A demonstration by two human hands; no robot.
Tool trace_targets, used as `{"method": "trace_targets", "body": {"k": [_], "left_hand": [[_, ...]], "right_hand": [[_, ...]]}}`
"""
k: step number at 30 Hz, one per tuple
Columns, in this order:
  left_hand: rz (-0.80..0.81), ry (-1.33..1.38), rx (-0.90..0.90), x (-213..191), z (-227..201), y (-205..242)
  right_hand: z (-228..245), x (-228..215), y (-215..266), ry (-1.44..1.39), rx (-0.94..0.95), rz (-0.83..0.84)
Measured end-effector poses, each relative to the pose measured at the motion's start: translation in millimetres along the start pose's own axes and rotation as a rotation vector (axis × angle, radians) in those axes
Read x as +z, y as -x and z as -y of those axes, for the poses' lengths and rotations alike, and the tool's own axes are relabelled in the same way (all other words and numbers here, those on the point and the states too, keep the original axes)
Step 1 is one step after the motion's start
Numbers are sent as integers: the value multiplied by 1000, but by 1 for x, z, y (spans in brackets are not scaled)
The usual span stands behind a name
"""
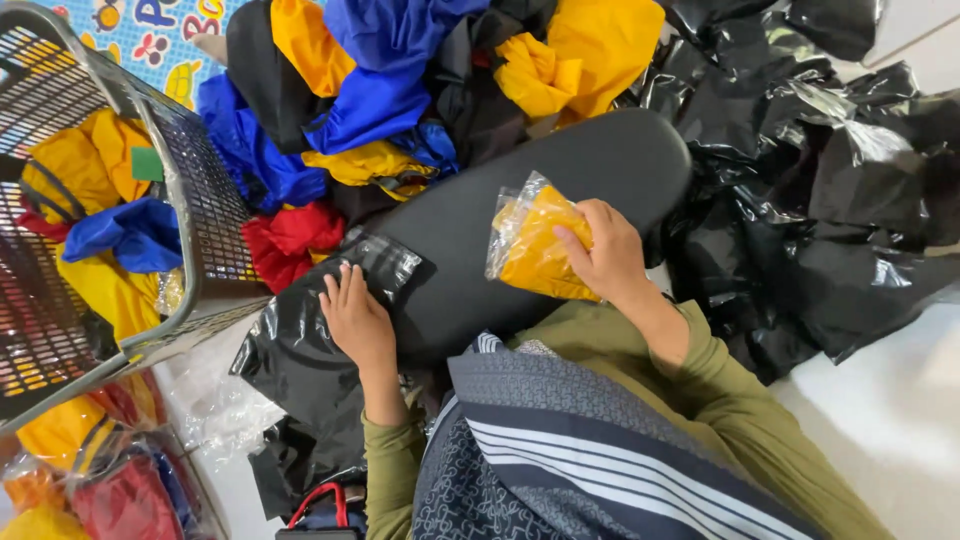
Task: The person folds yellow and red fabric pieces, inserts them into plastic sleeves, and then places the sleeves into black shipping bags. They use shears to trim excess material from a red textile item before packaging it and finally wipe the exterior of the package.
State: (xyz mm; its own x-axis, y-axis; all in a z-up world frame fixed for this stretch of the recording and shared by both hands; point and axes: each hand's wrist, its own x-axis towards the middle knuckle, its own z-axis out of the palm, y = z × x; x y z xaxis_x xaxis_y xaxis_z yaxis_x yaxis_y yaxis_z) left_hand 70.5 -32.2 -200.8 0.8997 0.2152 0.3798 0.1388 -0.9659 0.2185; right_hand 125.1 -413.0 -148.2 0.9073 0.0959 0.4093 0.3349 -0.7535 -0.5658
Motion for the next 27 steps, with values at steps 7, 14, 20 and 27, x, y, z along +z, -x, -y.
{"method": "trace_targets", "body": {"k": [7, 14, 20, 27], "left_hand": [[63, 600, 66, -45, -77, -4], [170, 763, 88, -38, -121, 2], [96, 794, 134, -14, -121, 8], [84, 730, 299, 15, -115, 25]], "right_hand": [[8, -14, -6, -71, 50, -63], [44, -31, -31, 187, -222, -261], [49, 2, -21, 392, -205, 20], [77, -8, -40, 13, 83, 727]]}}
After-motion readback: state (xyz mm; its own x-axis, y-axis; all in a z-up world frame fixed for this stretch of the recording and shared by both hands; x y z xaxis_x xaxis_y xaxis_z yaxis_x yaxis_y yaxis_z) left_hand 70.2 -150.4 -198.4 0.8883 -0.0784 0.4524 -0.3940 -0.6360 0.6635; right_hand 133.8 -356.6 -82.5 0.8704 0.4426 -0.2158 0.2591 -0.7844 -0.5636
